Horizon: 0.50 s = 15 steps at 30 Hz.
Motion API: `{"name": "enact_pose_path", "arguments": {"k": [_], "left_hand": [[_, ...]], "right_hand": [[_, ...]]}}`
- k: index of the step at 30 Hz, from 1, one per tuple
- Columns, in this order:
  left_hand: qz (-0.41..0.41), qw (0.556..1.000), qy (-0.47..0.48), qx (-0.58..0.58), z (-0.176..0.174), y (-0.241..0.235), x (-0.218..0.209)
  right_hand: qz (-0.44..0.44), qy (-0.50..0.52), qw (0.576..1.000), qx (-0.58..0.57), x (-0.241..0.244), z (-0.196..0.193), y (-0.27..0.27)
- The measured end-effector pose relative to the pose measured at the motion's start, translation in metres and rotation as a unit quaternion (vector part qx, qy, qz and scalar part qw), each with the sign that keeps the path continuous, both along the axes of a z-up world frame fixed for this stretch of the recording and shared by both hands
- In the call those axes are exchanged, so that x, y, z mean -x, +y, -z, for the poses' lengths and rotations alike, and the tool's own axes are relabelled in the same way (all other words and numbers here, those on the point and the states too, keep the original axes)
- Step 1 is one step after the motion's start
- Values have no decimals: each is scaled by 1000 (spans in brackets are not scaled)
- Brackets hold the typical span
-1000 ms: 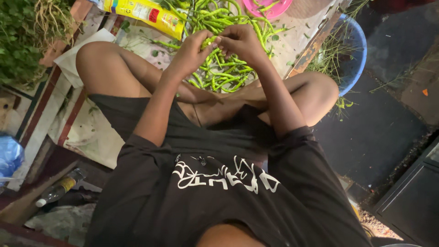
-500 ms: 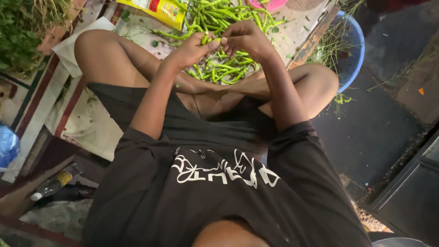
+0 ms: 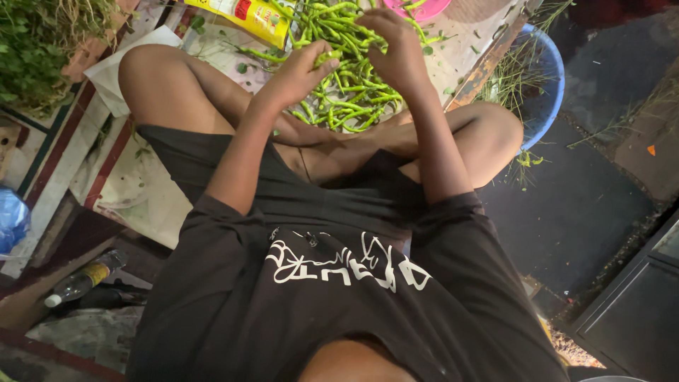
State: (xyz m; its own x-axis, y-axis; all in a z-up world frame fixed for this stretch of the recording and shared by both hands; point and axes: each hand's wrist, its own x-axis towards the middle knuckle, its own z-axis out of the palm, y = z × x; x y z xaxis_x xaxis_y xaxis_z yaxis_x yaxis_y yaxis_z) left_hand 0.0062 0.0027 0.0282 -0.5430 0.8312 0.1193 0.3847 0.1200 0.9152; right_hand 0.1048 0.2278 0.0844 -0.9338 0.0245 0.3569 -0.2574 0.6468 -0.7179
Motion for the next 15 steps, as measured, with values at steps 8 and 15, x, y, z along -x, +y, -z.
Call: {"name": "enact_pose_path", "arguments": {"k": [8,15], "left_hand": [[-39,991,106,71,-18,0,-7],[-40,990,93,98,-20,4,-14]], "right_hand": [[-46,54,996,-50,-5,-20,-46],[-17,42,987,-155,-17,-22,-43]]}}
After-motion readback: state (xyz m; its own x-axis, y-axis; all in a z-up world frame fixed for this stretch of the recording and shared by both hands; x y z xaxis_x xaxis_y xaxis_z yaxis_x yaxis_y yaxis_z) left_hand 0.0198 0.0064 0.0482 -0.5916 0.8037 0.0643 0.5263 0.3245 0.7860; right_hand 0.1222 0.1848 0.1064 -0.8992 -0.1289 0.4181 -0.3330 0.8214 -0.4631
